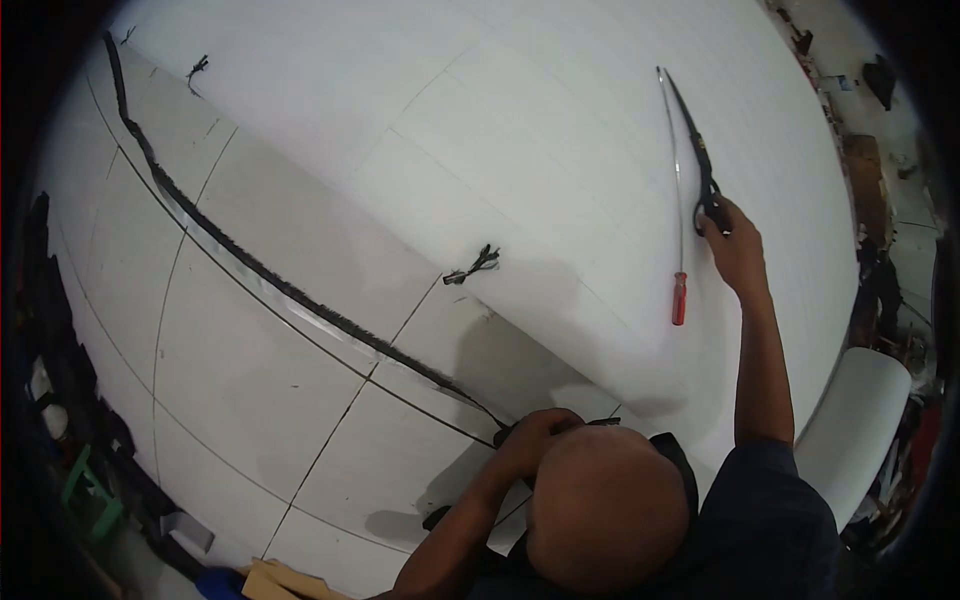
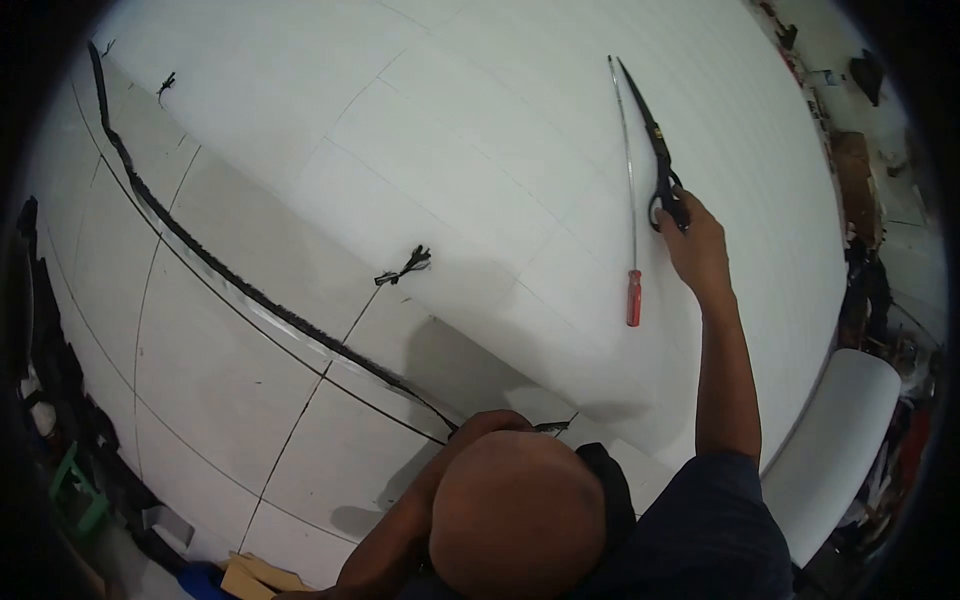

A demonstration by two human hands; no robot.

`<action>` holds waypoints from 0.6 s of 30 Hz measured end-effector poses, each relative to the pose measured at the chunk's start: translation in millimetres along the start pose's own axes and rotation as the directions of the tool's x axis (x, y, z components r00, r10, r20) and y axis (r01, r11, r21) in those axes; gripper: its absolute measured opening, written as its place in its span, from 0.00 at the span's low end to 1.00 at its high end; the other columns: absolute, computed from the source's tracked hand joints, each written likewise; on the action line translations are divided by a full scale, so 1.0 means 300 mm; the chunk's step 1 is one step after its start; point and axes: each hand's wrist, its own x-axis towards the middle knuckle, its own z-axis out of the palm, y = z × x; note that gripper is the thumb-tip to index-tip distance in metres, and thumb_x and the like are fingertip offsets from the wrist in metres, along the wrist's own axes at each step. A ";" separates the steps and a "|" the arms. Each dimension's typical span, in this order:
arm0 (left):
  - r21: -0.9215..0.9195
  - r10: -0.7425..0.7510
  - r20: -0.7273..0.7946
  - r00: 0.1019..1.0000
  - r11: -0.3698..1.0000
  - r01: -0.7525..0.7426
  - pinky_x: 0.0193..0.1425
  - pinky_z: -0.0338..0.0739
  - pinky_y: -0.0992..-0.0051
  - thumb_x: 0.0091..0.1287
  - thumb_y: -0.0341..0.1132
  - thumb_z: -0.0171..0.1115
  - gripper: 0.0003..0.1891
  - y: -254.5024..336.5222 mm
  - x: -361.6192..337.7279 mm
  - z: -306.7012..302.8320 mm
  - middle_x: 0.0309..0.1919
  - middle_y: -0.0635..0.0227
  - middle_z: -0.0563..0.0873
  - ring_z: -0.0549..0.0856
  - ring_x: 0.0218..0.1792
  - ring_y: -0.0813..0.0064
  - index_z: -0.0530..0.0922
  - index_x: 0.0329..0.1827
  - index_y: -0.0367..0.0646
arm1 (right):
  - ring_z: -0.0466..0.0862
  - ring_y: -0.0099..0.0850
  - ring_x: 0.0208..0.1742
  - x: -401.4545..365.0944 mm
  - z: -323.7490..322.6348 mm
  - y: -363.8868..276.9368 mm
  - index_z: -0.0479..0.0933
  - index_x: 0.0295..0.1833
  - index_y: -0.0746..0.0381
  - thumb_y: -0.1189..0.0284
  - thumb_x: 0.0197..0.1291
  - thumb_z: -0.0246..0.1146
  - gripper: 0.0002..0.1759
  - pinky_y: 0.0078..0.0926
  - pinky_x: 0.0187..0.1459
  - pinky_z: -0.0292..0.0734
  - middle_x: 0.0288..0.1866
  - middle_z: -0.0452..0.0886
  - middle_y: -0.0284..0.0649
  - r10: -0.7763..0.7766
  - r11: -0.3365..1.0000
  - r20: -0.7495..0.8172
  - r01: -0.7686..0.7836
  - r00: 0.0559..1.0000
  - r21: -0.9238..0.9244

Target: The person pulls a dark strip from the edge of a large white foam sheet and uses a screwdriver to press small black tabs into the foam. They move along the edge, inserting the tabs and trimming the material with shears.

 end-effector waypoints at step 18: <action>-0.054 0.214 0.064 0.975 0.976 -0.211 0.37 0.74 0.77 0.72 0.42 0.64 0.16 -0.074 0.095 0.571 0.29 0.68 0.85 0.80 0.30 0.80 0.83 0.45 0.34 | 0.72 0.19 0.31 -0.846 -0.324 0.121 0.70 0.44 0.63 0.66 0.67 0.64 0.13 0.21 0.32 0.69 0.33 0.74 0.34 0.173 0.930 0.224 -0.234 0.959 0.284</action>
